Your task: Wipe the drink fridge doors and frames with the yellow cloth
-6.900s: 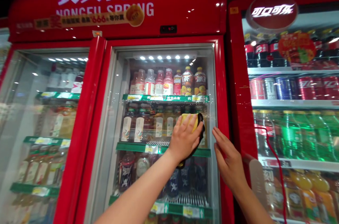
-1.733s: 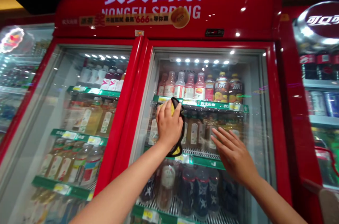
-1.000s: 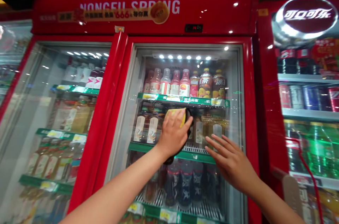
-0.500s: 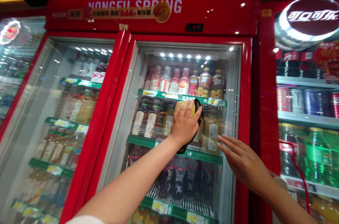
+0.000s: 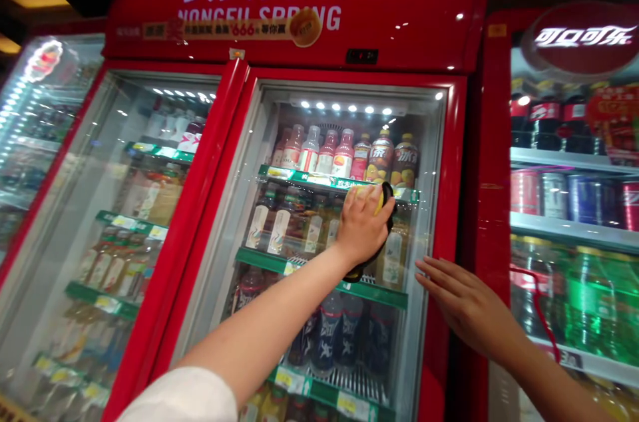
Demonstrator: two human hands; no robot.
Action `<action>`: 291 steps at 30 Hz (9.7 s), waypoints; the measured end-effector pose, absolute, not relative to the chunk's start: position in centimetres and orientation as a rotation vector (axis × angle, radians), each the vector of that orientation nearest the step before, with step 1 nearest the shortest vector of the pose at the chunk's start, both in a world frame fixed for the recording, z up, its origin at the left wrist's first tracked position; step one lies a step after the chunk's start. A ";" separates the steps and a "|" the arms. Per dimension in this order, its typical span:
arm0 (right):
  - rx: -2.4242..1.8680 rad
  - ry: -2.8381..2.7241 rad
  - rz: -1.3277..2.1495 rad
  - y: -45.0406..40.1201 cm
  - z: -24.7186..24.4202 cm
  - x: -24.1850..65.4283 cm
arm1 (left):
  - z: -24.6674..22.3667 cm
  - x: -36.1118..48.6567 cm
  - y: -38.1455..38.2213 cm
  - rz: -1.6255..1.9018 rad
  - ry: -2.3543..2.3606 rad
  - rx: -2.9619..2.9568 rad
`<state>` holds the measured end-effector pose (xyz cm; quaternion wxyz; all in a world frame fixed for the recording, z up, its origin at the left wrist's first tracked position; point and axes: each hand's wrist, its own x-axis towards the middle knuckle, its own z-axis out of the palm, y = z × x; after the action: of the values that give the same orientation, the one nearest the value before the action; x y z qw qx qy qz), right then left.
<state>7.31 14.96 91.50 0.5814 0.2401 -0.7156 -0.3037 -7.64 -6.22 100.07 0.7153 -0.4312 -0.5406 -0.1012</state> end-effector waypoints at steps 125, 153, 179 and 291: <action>0.490 -1.549 -0.554 -2.6 97.2 -6.4 | 100.3 -18.5 -28.8 -0.334 -1.447 -0.621; 0.387 -1.636 -0.529 -12.9 98.5 -12.4 | 99.5 -19.6 -29.6 -0.443 -1.384 -0.592; 0.415 -1.561 -0.497 -13.3 97.7 -12.4 | 102.5 -21.0 -37.2 -0.270 -1.422 -0.574; 0.410 -1.575 -0.396 14.4 96.9 3.2 | 106.9 -6.5 -4.8 -0.091 -1.142 -1.130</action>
<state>3.19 14.42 96.92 0.6694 0.1817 -0.6986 -0.1757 -6.47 -4.76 106.92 0.6936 -0.5059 -0.5112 -0.0408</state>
